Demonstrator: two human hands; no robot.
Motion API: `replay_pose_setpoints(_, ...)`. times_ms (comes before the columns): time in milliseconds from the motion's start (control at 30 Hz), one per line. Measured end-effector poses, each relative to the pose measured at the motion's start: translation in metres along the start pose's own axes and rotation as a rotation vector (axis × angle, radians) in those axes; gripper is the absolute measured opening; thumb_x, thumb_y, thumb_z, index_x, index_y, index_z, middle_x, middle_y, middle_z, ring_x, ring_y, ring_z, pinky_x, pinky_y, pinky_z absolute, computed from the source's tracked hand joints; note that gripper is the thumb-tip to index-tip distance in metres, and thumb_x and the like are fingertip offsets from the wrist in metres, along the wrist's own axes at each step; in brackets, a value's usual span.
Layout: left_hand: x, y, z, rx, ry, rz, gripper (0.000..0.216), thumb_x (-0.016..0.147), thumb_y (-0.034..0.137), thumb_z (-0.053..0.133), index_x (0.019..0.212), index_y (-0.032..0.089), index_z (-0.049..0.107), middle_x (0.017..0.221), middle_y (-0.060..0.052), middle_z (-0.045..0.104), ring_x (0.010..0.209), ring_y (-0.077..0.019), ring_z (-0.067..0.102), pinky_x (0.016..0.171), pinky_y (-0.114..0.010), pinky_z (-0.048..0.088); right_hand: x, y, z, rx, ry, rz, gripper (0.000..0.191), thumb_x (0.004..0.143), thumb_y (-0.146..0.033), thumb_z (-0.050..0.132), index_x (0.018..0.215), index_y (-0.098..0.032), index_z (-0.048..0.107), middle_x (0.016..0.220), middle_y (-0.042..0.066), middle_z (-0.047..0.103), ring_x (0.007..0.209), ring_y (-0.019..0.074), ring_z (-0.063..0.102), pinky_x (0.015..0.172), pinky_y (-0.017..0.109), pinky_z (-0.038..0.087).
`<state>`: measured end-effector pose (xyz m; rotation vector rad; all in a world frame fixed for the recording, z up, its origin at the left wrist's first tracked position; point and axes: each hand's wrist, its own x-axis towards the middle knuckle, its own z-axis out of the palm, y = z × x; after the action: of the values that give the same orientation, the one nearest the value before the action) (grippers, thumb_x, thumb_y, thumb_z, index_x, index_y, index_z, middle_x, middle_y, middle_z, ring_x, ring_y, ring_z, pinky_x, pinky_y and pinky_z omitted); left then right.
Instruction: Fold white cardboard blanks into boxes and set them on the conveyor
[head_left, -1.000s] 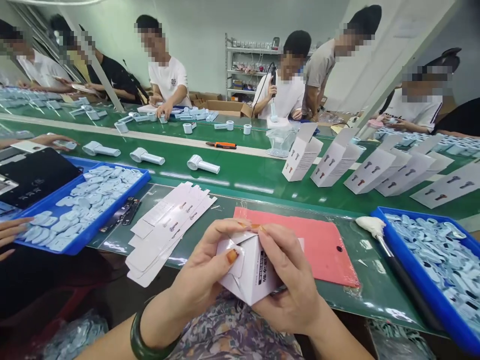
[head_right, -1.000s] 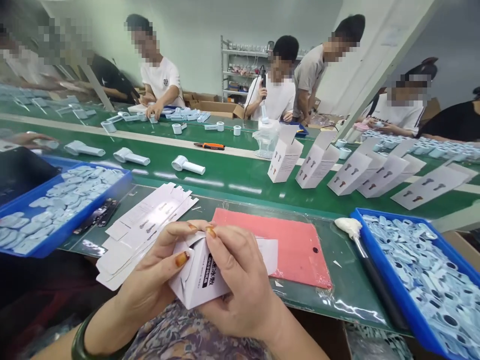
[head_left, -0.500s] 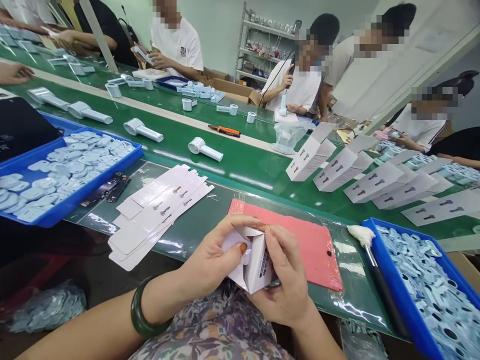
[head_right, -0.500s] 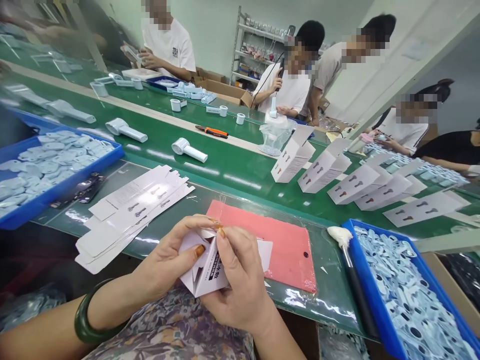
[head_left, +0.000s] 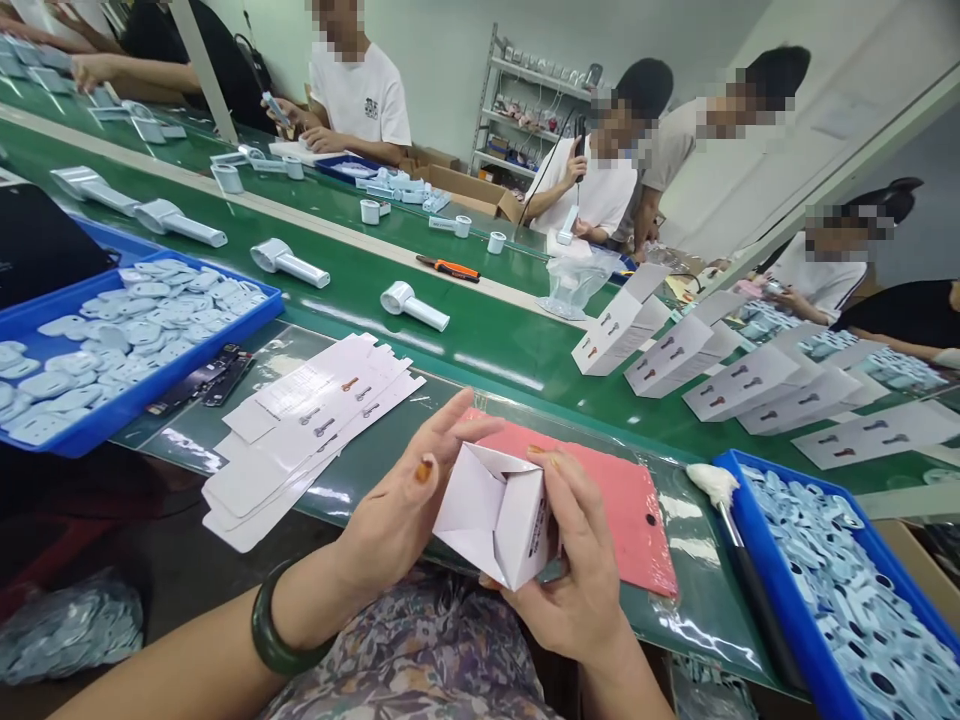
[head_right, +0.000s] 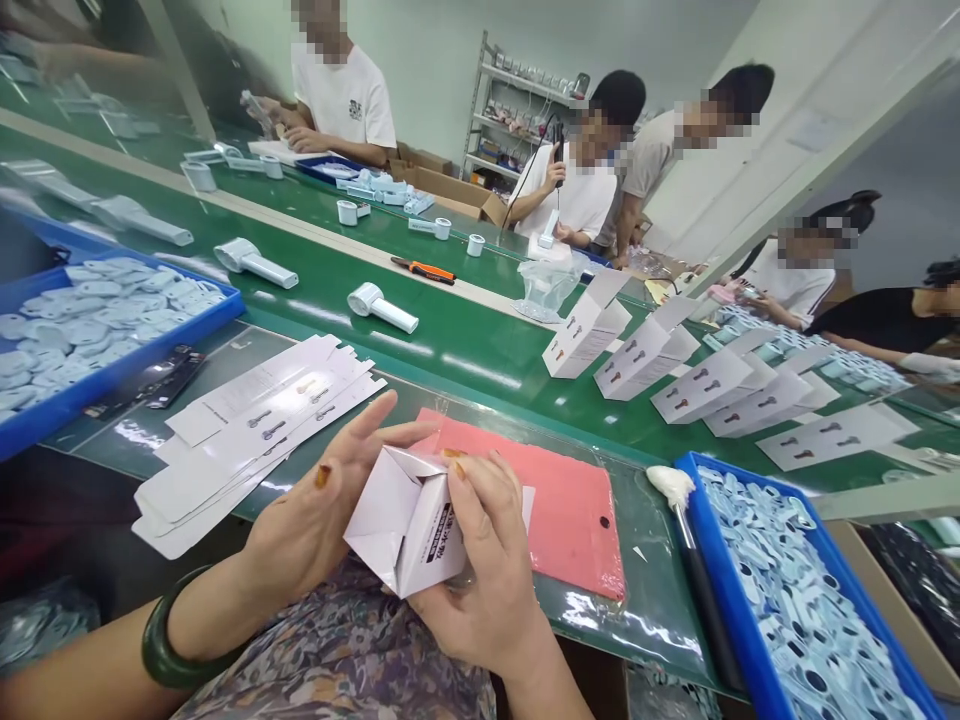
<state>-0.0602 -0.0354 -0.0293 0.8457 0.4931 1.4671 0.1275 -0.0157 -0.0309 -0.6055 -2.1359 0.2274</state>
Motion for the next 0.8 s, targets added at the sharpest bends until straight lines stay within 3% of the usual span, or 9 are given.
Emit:
replay_pose_setpoints(167,0.002,-0.013,0.014,-0.100,0.069,0.066,0.060,0.094,0.066,0.062,0.145,0.034,0.059,0.145,-0.007,0.063,0.133,-0.0273,0.057,0.111,-0.039,0.046,0.004,0.003,0.003,-0.024,-0.064,0.070,0.091,0.101,-0.077,0.030,0.168,-0.019,0.013,0.165,0.020,0.035,0.153,0.0402,0.034,0.126,0.069,0.020)
replay_pose_setpoints(267,0.007,-0.012,0.024,-0.144,0.041,-0.002,0.059,0.088,0.067,0.070,0.134,0.029,0.068,0.129,-0.008,0.070,0.118,-0.0264,0.066,0.101,-0.036,0.053,0.009,0.005,0.002,-0.029,-0.016,0.100,0.083,0.102,-0.077,0.018,0.167,-0.025,0.021,0.169,0.014,0.032,0.157,0.0408,0.027,0.126,0.072,0.013)
replay_pose_setpoints(400,0.021,-0.012,0.029,-0.124,0.190,0.182,0.055,0.091,0.070,0.063,0.123,0.026,0.072,0.118,-0.007,0.072,0.108,-0.0236,0.068,0.097,-0.034,0.056,0.016,0.005,0.006,-0.045,-0.023,0.111,0.090,0.100,-0.080,0.026,0.169,-0.028,0.003,0.172,0.015,0.021,0.159,0.0409,0.021,0.123,0.072,0.021)
replay_pose_setpoints(433,0.021,-0.016,0.030,-0.118,0.211,0.212,0.055,0.093,0.071,0.059,0.126,0.028,0.069,0.120,-0.007,0.071,0.108,-0.0238,0.068,0.095,-0.035,0.057,0.019,0.007,0.005,-0.045,-0.017,0.140,0.089,0.100,-0.080,0.025,0.169,-0.028,0.005,0.173,0.016,0.021,0.158,0.0405,0.022,0.123,0.072,0.023)
replay_pose_setpoints(500,0.016,-0.028,0.029,-0.045,0.103,0.208,0.068,0.087,0.076,0.063,0.142,0.035,0.058,0.132,-0.008,0.066,0.113,-0.0274,0.067,0.093,-0.039,0.059,0.025,0.013,-0.002,-0.075,0.023,0.208,0.084,0.100,-0.080,0.017,0.167,-0.031,0.020,0.172,0.014,0.022,0.157,0.0404,0.025,0.122,0.073,0.024)
replay_pose_setpoints(600,0.010,-0.039,0.021,0.265,-0.017,0.313,0.088,0.075,0.056,0.088,0.151,0.043,0.045,0.134,-0.007,0.063,0.113,-0.0284,0.067,0.091,-0.040,0.060,0.029,0.021,-0.012,-0.148,0.086,0.240,0.085,0.098,-0.082,0.013,0.163,-0.031,0.033,0.168,0.014,0.031,0.153,0.0414,0.032,0.119,0.074,0.027)
replay_pose_setpoints(700,0.022,-0.028,0.005,0.561,0.110,0.468,0.082,0.068,0.031,0.095,0.142,0.036,0.059,0.130,-0.007,0.064,0.113,-0.0269,0.066,0.097,-0.039,0.057,0.014,0.019,-0.004,-0.174,0.269,0.185,0.069,0.107,-0.067,0.028,0.161,-0.025,0.038,0.154,0.018,0.047,0.142,0.0373,0.046,0.113,0.064,0.040)
replay_pose_setpoints(800,0.042,-0.008,-0.011,0.500,0.321,0.458,0.074,0.064,0.032,0.097,0.132,0.031,0.068,0.125,-0.006,0.069,0.105,-0.0215,0.068,0.090,-0.029,0.059,-0.014,0.008,0.030,0.065,0.442,0.218,0.044,0.109,-0.049,0.044,0.141,-0.024,0.061,0.123,0.015,0.062,0.116,0.0296,0.062,0.094,0.046,0.055)
